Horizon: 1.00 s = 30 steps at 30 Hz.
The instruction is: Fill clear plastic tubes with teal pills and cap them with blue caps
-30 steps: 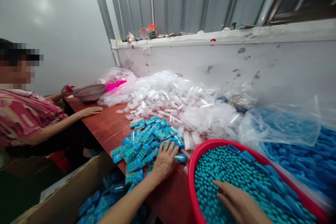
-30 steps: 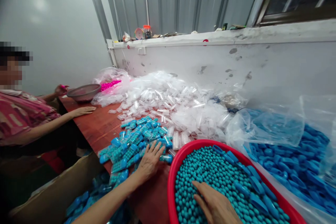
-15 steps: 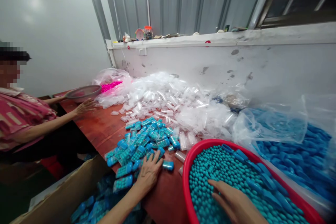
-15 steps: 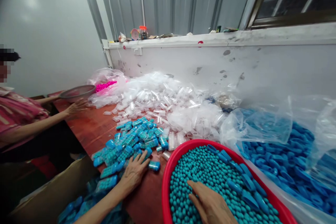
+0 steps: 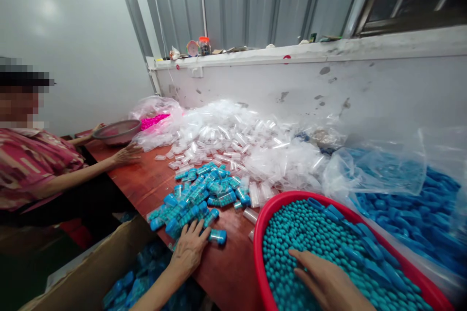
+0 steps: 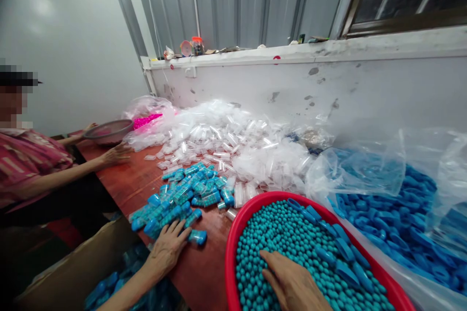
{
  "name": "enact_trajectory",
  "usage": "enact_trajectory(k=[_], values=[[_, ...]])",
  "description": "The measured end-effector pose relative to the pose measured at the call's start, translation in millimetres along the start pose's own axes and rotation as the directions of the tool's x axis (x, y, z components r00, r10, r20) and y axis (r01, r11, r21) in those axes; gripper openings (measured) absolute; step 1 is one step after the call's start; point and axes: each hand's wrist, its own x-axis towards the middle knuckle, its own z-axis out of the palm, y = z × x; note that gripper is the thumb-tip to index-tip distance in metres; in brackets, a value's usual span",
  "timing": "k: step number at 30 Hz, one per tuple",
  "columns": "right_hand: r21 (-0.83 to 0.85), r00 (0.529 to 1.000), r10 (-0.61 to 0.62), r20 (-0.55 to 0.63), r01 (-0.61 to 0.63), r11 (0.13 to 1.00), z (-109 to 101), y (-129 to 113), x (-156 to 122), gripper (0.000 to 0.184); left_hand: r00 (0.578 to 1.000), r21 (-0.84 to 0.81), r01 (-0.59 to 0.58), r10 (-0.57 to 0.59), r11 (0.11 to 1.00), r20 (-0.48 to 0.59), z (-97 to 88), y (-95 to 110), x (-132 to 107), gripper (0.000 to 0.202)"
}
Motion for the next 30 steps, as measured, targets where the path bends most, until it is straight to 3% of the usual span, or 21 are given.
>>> enact_trajectory(k=[4,8,13,17,20,23,30], values=[[0.010,1.000,0.018,0.019,-0.018,1.000,-0.6,-2.0,-1.0,0.027,0.997,0.018,0.029,-0.027,0.999,-0.079,2.3,5.7,-4.1,0.036],[0.020,0.999,0.028,0.045,-0.029,0.999,-0.1,-3.4,-0.9,0.028,0.984,-0.008,0.056,-0.057,0.998,-0.167,-13.0,19.5,5.4,0.032],[0.022,0.998,0.045,0.048,-0.046,0.999,0.9,-3.0,-0.5,0.028,0.988,-0.093,-0.038,0.024,0.995,-0.153,-27.2,38.3,57.5,0.043],[0.024,0.998,0.048,0.035,-0.049,0.998,-2.6,-1.4,1.4,0.028,0.984,-0.159,-0.168,0.156,0.973,-0.083,-21.9,52.4,110.5,0.051],[0.023,0.998,0.056,0.007,-0.056,0.998,-4.3,0.4,2.0,0.027,0.976,-0.179,-0.217,0.215,0.959,-0.032,-15.1,59.0,134.9,0.055],[0.031,0.998,0.053,-0.019,-0.052,0.998,-3.9,0.9,0.3,0.028,0.978,-0.180,-0.205,0.207,0.962,-0.007,-8.0,59.1,139.8,0.051],[0.039,0.997,-0.009,-0.079,0.012,0.999,-5.6,-4.7,-0.5,0.027,0.988,-0.141,-0.129,0.139,0.982,0.063,2.2,41.5,115.6,0.056]])
